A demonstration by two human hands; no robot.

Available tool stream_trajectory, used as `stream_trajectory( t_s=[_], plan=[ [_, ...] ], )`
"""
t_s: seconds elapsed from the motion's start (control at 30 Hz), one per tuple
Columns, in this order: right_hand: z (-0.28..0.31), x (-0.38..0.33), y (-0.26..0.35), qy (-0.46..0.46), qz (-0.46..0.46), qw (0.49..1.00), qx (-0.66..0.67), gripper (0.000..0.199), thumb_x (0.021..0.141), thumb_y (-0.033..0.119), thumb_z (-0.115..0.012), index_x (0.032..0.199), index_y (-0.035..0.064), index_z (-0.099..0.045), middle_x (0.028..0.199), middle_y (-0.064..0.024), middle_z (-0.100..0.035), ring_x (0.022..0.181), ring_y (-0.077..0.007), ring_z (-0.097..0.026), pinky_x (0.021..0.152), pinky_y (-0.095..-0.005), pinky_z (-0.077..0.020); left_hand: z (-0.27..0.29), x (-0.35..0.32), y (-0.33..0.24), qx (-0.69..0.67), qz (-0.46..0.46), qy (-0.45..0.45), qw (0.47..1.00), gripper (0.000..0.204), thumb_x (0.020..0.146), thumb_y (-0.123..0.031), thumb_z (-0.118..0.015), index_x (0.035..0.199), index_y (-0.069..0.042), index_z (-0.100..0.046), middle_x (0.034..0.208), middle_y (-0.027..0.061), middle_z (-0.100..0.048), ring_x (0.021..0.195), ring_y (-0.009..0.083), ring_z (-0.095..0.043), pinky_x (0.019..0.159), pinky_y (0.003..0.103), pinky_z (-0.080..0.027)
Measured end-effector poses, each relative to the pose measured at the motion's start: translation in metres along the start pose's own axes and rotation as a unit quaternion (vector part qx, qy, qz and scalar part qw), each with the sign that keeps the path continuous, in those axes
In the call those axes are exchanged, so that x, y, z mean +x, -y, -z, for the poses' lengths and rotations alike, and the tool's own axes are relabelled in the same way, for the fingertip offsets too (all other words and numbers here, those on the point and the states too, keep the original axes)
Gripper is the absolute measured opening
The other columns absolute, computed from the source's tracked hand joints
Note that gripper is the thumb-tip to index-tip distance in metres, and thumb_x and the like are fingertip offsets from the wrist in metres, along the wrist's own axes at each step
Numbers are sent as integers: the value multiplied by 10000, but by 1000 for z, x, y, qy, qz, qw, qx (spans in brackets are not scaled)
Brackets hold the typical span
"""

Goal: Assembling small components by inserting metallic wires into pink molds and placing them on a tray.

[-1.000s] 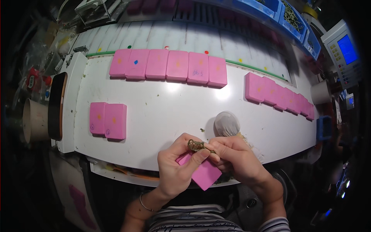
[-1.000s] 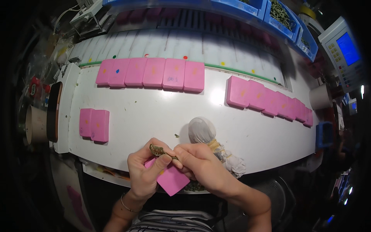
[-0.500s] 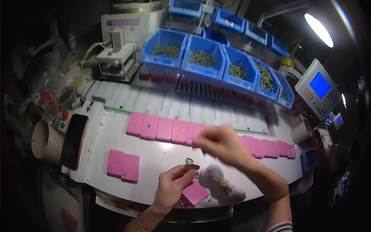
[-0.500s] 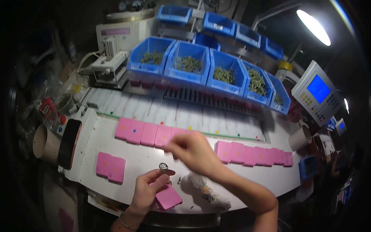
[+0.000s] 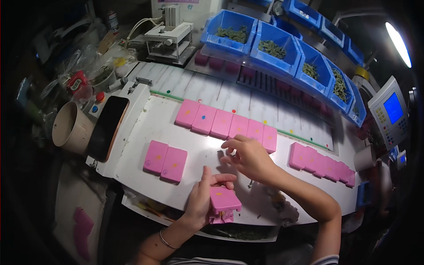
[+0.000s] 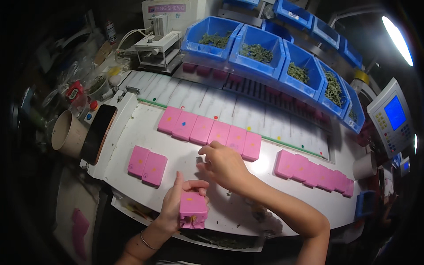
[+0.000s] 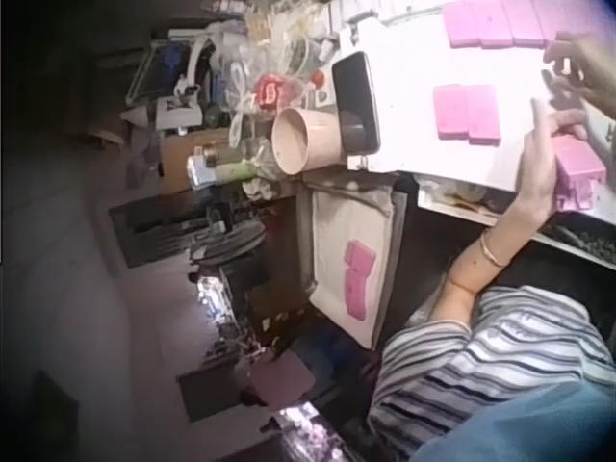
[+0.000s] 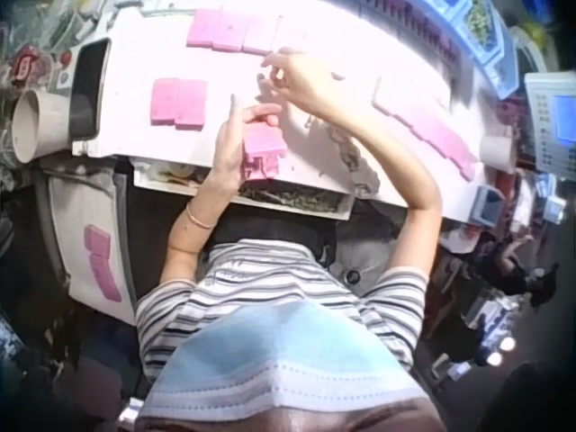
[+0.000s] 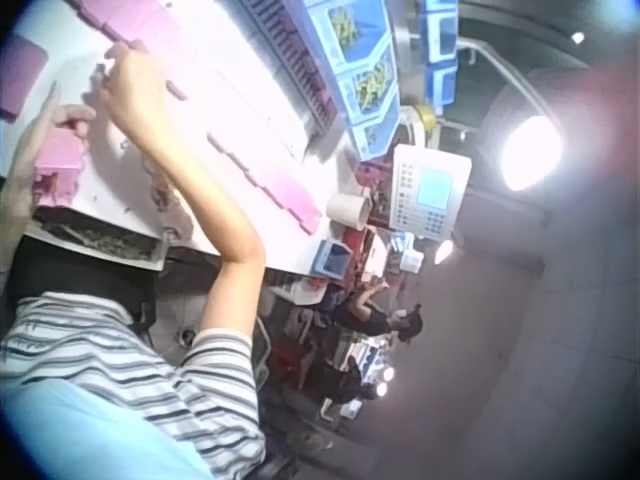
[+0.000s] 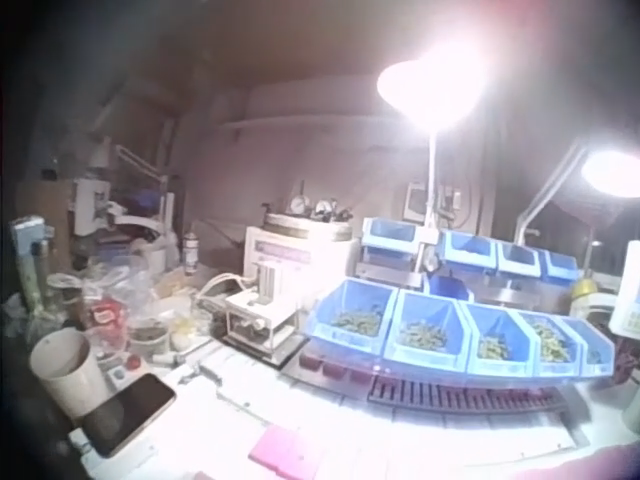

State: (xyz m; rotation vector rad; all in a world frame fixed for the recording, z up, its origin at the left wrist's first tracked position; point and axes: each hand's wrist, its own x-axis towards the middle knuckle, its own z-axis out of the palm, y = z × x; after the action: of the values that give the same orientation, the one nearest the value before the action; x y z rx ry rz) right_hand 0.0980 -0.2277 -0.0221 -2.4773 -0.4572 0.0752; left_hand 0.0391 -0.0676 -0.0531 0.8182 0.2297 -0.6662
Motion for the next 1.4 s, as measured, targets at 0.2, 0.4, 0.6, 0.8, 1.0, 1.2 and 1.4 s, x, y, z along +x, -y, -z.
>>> stream_trajectory(
  t_s=[0.2, 0.4, 0.6, 0.8, 1.0, 1.2, 1.4],
  plan=[
    [-3, -2, -1, 41, 10, 990, -136, 205, 741, 88, -604, 891, -13, -507, 915, -181, -516, 763, -345, -578, 637, -429, -465, 21, -16, -7, -80, -22, -30, 996, 654, 937, -556, -224, 1007, 11, -542, 796, 60, -512, 655, 196, -508, 623, 348, -474],
    [-7, -10, -19, 25, 18, 999, -33, 151, 748, 98, -575, 841, 13, -493, 865, -164, -534, 783, -344, -570, 647, -440, -461, 17, -10, -4, -102, 5, -12, 995, 640, 926, -568, -262, 992, 4, -541, 776, 59, -516, 656, 206, -507, 612, 340, -466],
    [105, 28, -11, -191, 91, 973, -88, 70, 711, 49, -628, 730, 23, -565, 738, -138, -574, 707, -280, -579, 641, -383, -456, 1, 4, -9, -104, 10, -14, 994, 653, 921, -563, -293, 1060, 31, -527, 793, 50, -513, 680, 208, -512, 640, 348, -490],
    [140, 21, 30, -391, 43, 917, 66, 138, 767, 32, -617, 896, -15, -616, 783, -129, -642, 626, -215, -620, 581, -307, -491, -4, 23, -3, -201, 26, 109, 973, 669, 921, -552, -295, 1125, 55, -488, 831, 78, -567, 761, 235, -535, 697, 370, -510],
    [40, -76, 54, -32, 100, 983, 154, 344, 770, -115, -472, 1074, 22, -555, 1031, -119, -595, 949, -186, -594, 804, -323, -495, -35, 14, -7, -54, 60, 3, 997, 757, 898, -626, -176, 1245, 10, -398, 869, 135, -579, 793, 254, -582, 732, 342, -498],
    [34, -123, 24, -191, -14, 978, -79, 602, 733, -7, -620, 1300, 10, -416, 1263, -239, -429, 1059, -374, -508, 895, -373, -432, -39, 0, -11, 162, -18, 123, 979, 649, 959, -507, -206, 1071, 58, -506, 809, 152, -616, 583, 170, -582, 568, 283, -503],
    [15, -157, 17, -30, -117, 992, 19, 712, 731, -63, -578, 1375, 16, -285, 1326, -260, -349, 1028, -403, -495, 886, -380, -425, -40, 12, -1, 273, -70, 82, 956, 671, 980, -437, -171, 852, 63, -600, 603, 102, -581, 515, 141, -559, 530, 267, -484]
  ],
)
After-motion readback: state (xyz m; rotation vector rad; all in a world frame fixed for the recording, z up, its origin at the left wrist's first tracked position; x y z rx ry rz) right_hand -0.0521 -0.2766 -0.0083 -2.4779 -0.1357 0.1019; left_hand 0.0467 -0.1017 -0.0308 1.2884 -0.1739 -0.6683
